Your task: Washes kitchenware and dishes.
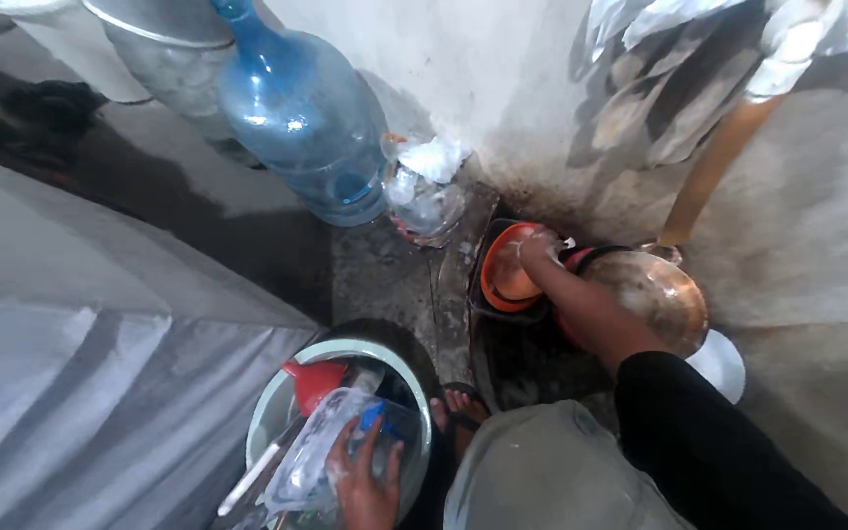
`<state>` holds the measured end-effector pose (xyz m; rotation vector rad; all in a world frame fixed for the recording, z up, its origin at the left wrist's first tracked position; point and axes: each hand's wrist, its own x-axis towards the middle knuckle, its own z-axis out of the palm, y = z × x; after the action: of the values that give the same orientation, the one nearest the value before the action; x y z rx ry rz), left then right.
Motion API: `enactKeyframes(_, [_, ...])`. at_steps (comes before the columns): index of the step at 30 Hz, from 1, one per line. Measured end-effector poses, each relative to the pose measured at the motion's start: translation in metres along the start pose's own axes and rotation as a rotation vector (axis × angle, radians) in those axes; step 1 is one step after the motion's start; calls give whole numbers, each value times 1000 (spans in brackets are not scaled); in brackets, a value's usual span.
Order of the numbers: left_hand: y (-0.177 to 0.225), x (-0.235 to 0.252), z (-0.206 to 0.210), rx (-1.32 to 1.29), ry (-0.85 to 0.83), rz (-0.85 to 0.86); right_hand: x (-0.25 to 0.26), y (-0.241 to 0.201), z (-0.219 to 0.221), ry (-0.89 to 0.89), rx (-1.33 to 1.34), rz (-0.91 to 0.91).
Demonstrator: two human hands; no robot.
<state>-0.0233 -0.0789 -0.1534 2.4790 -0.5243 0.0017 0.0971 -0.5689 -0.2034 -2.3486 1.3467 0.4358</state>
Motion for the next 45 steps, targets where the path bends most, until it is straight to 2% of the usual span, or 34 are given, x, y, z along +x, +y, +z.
enactKeyframes(3, [8,2,4,-59,-22,16,-2,-4,-4,-135,-246,-44])
enactKeyframes(7, [15,4,10,-152,-70,24,-20,-8,-26,-338,-288,-121])
enactKeyframes(11, [17,7,16,-258,-119,49,-18,-12,-35,-384,-378,-175])
enactKeyframes(14, [24,17,17,-320,-166,55,-31,0,-43,-188,-285,-190])
enactKeyframes(17, [36,36,26,-418,-208,94,-68,7,-60,13,-222,-173])
enactKeyframes(20, [65,67,41,-505,-290,147,-91,24,-60,172,-114,-146])
enactKeyframes(23, [113,108,55,-513,-512,52,-121,38,-45,253,138,-135])
enactKeyframes(25, [140,134,75,-589,-659,-7,-150,40,-27,371,304,-154])
enactKeyframes(28, [177,152,91,-757,-770,-95,-193,41,7,553,410,-324])
enactKeyframes(31, [201,159,99,-905,-775,-235,-217,46,28,584,473,-559])
enactKeyframes(34, [197,166,119,-1078,-739,-258,-212,55,27,592,613,-680])
enactKeyframes(37, [187,164,126,-1029,-810,-263,-203,61,10,635,808,-556])
enactKeyframes(40, [183,160,126,-829,-931,-218,-191,55,-4,713,911,-499])
enactKeyframes(42, [186,157,120,-742,-979,-157,-179,46,1,715,923,-642])
enactKeyframes(45, [186,161,112,-653,-966,-113,-160,48,23,640,709,-994])
